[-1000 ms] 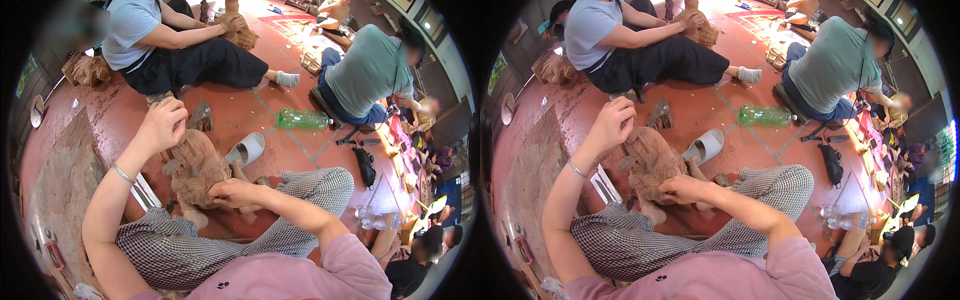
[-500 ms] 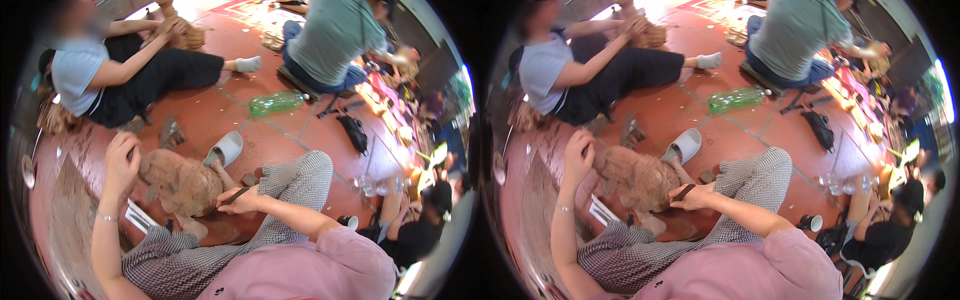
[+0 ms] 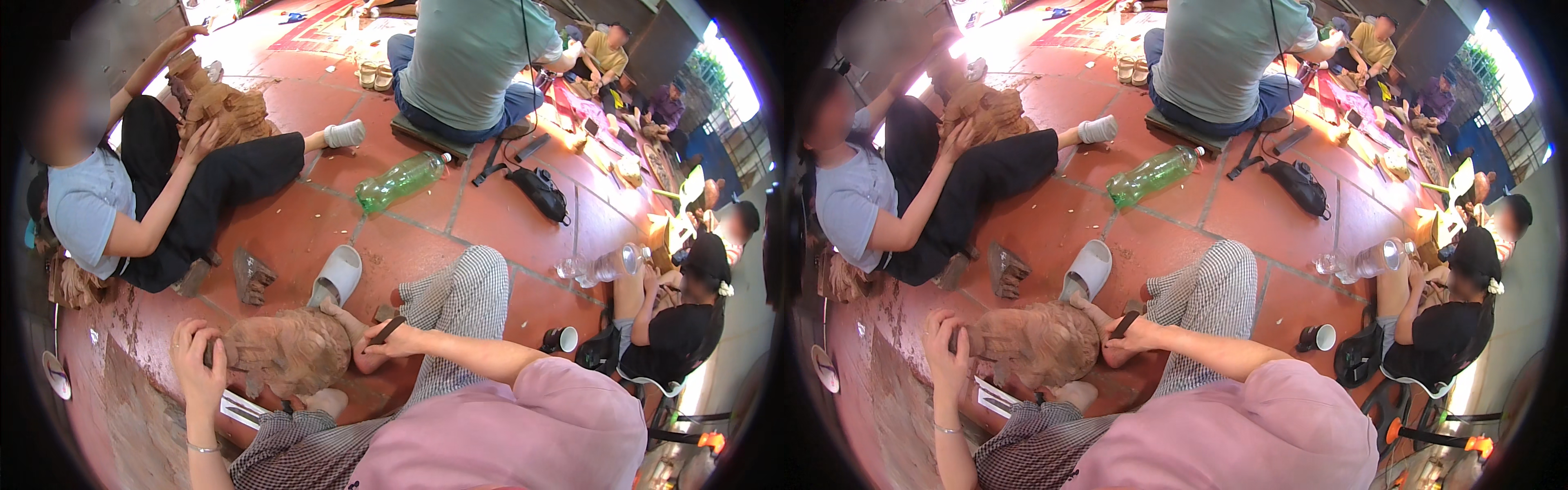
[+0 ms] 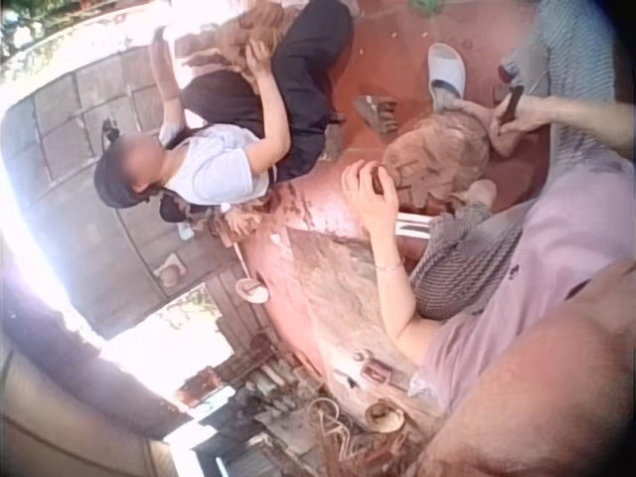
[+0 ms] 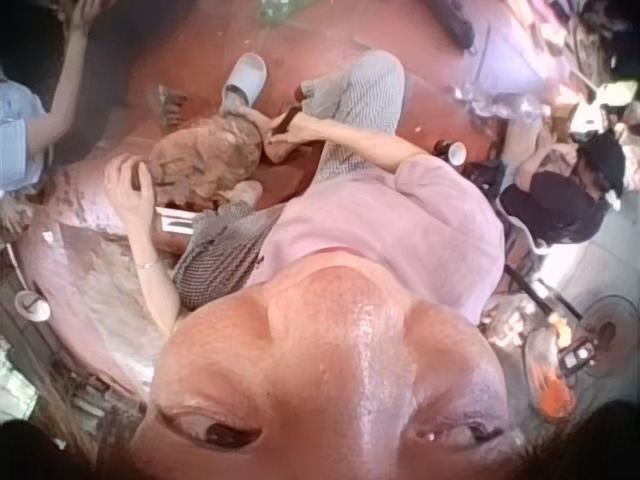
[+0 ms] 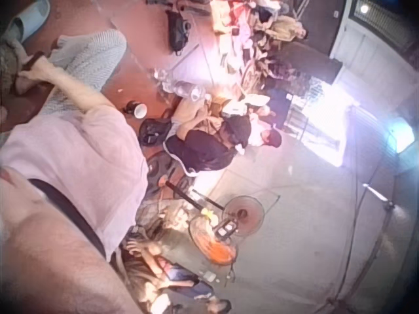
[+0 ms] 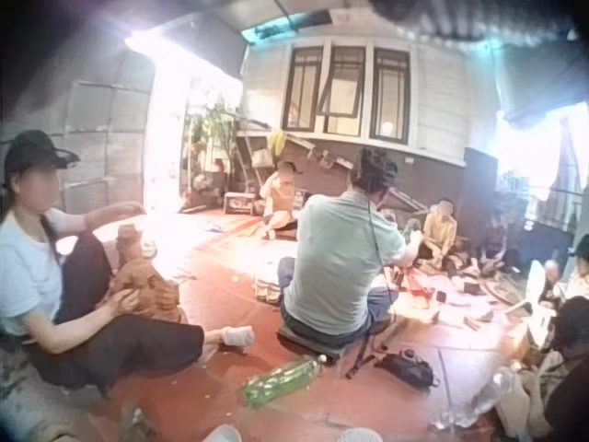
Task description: The person sits on the floor and carves a wooden sculpture using a small knife. They hold the wood steady with their left hand and use the knife in their right hand to remove shavings and shape the surface. The person occasionally pauses to inspect the work or adjust their grip.
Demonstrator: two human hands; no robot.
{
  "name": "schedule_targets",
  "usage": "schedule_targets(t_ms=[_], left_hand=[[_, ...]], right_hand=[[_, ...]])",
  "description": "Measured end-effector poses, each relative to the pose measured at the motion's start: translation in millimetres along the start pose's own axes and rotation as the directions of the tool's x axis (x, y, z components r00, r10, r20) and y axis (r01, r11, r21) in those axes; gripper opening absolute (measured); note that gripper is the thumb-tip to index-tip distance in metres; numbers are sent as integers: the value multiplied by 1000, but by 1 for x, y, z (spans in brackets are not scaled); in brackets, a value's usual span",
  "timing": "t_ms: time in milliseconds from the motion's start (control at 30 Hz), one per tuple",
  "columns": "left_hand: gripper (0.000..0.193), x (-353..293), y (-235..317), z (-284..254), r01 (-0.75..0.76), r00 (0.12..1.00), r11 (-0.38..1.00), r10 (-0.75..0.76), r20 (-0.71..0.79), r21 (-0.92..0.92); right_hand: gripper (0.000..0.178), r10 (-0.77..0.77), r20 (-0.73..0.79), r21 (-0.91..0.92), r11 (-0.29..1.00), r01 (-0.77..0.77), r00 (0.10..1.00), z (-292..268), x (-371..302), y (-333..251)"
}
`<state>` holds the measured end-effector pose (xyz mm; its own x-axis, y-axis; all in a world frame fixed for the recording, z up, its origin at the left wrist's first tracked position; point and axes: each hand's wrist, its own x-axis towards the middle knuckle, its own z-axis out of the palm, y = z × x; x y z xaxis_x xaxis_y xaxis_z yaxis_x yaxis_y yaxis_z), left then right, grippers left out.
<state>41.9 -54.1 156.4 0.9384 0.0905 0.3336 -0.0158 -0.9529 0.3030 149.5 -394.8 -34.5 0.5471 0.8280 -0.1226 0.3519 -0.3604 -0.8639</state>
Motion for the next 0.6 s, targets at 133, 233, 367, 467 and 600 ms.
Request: schedule_targets(t_ms=[133, 233, 367, 467, 600], left_hand=[[21, -6, 7, -9, 95, 983, 995, -100, 151, 39], [30, -17, 18, -14, 99, 965, 980, -136, 223, 170], [39, -33, 34, -10, 146, 961, 954, -200, 193, 263], [39, -40, 43, -5, 211, 965, 956, -237, 114, 202], [33, -57, 70, 16, 148, 982, 975, -125, -138, 166]], right_hand=[[26, -11, -30, -16, 1000, 10, 999, -4, 0, 12], [25, 108, 72, 16, 994, -109, 992, -7, 4, 6], [19, -15, -46, 48, 999, 18, 999, 8, 11, 7], [12, -107, -218, 232, 960, 158, 970, 19, 21, 2], [10, -181, -326, 272, 922, 276, 928, 24, 33, -19]])
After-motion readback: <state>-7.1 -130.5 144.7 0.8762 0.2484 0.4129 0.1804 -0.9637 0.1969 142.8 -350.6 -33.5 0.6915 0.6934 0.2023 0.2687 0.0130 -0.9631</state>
